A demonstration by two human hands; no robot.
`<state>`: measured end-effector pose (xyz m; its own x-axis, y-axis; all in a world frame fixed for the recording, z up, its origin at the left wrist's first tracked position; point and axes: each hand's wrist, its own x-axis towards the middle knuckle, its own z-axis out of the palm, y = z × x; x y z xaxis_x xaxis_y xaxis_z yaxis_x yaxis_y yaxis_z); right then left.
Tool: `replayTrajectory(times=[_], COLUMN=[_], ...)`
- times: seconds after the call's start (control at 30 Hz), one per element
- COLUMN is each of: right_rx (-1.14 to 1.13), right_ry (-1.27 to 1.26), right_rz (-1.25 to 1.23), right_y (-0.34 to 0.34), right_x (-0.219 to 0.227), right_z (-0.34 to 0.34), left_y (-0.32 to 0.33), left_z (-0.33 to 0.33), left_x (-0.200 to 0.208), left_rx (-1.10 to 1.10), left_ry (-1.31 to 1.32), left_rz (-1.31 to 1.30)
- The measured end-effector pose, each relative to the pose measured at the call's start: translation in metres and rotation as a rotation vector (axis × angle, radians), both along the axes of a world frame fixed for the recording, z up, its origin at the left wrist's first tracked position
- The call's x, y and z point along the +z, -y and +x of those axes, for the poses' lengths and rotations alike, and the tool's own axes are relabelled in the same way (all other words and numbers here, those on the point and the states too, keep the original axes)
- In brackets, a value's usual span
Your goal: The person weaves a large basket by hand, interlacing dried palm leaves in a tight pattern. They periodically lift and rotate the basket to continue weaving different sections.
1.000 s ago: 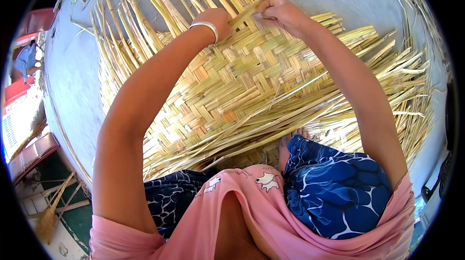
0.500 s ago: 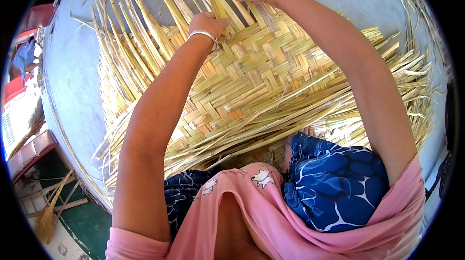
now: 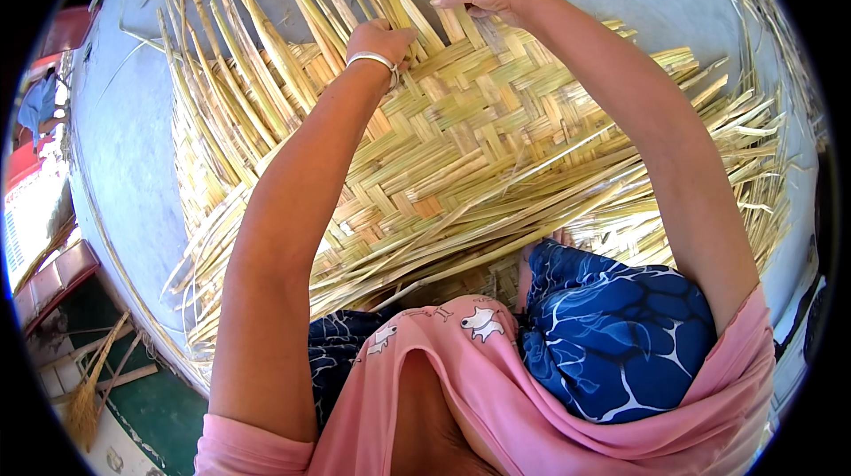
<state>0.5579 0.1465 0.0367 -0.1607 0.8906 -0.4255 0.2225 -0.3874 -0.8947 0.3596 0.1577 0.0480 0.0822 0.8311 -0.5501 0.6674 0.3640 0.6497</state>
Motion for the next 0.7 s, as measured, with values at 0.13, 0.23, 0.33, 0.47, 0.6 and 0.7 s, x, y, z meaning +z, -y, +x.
replayTrajectory(times=[0.13, 0.23, 0.33, 0.47, 0.6, 0.7], right_rx=[-0.012, -0.034, -0.137, -0.279, -0.316, -0.387], right_ry=[-0.17, -0.313, -0.401, -0.307, -0.234, -0.143], right_rz=[0.011, 0.002, 0.009, 0.021, 0.012, -0.015], right_y=[0.0, 0.007, 0.016, 0.022, 0.033, 0.042], right_x=[-0.019, -0.013, -0.01, -0.02, -0.021, -0.016], right_z=[0.003, 0.005, 0.01, 0.018, 0.026, 0.024], left_y=[-0.009, -0.016, -0.022, -0.031, -0.039, -0.049], left_z=[0.004, 0.012, 0.021, 0.02, 0.013, 0.012], left_x=[-0.017, -0.014, 0.002, -0.004, -0.023, -0.032], left_rx=[-0.404, -0.766, -0.82, -0.731, -0.729, -0.754], left_ry=[-0.066, -0.229, -0.273, -0.164, -0.169, -0.162], left_rz=[0.19, 0.348, 0.103, -0.064, 0.021, 0.016])
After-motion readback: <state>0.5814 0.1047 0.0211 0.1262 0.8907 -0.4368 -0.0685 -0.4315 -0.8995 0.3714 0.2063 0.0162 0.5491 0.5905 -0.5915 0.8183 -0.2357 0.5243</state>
